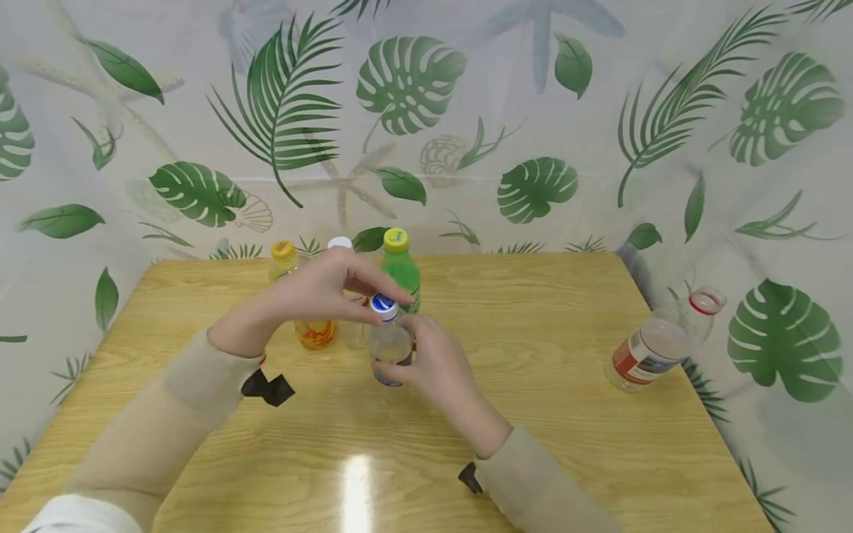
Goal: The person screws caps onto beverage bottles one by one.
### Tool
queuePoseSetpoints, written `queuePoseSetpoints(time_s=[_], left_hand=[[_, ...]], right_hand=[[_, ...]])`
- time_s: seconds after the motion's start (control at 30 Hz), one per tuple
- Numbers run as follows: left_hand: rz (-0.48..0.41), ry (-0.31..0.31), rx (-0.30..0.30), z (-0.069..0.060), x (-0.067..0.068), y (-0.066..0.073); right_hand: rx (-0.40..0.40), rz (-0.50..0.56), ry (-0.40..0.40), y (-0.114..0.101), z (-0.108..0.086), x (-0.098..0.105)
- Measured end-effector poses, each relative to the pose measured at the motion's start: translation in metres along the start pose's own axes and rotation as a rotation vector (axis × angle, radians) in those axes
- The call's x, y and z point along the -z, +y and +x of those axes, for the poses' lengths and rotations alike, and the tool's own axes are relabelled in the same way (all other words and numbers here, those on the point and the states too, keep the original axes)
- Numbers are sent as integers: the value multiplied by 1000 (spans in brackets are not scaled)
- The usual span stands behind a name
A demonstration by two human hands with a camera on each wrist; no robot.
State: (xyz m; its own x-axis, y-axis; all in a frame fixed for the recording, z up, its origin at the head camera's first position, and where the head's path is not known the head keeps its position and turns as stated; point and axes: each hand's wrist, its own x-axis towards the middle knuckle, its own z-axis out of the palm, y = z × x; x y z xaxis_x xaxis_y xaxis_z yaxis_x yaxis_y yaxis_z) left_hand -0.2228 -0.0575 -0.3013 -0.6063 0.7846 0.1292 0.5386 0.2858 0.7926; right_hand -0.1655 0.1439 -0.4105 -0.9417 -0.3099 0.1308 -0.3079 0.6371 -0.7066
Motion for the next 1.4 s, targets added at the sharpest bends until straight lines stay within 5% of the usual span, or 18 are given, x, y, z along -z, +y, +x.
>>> queuePoseSetpoints(time_s=[0.1,0.2,0.27,0.43,0.53,0.6,0.7,0.97,1.4], left_hand=[[-107,-76,-28,0,3,-7],[-36,-61,-36,-2,0,-6],[131,20,-9,-4,-6,0],[628,341,117,-5,-35,23],[839,478,130,-3,-50,26],[902,517,130,-1,-56,24],[818,499,144,-1,-58,21],[186,243,102,2,-32,5],[-120,13,-153,8,-13,-26]], right_hand=[[0,9,-2,0,0,-1],[3,0,-1,0,0,-1],[6,-17,1,0,-1,-2],[-6,-32,2,0,-2,0],[-13,-16,4,0,-3,1],[-7,-15,7,1,-3,1],[1,-13,7,2,-4,0],[35,-10,13,3,-3,-1],[29,-2,-8,3,2,0]])
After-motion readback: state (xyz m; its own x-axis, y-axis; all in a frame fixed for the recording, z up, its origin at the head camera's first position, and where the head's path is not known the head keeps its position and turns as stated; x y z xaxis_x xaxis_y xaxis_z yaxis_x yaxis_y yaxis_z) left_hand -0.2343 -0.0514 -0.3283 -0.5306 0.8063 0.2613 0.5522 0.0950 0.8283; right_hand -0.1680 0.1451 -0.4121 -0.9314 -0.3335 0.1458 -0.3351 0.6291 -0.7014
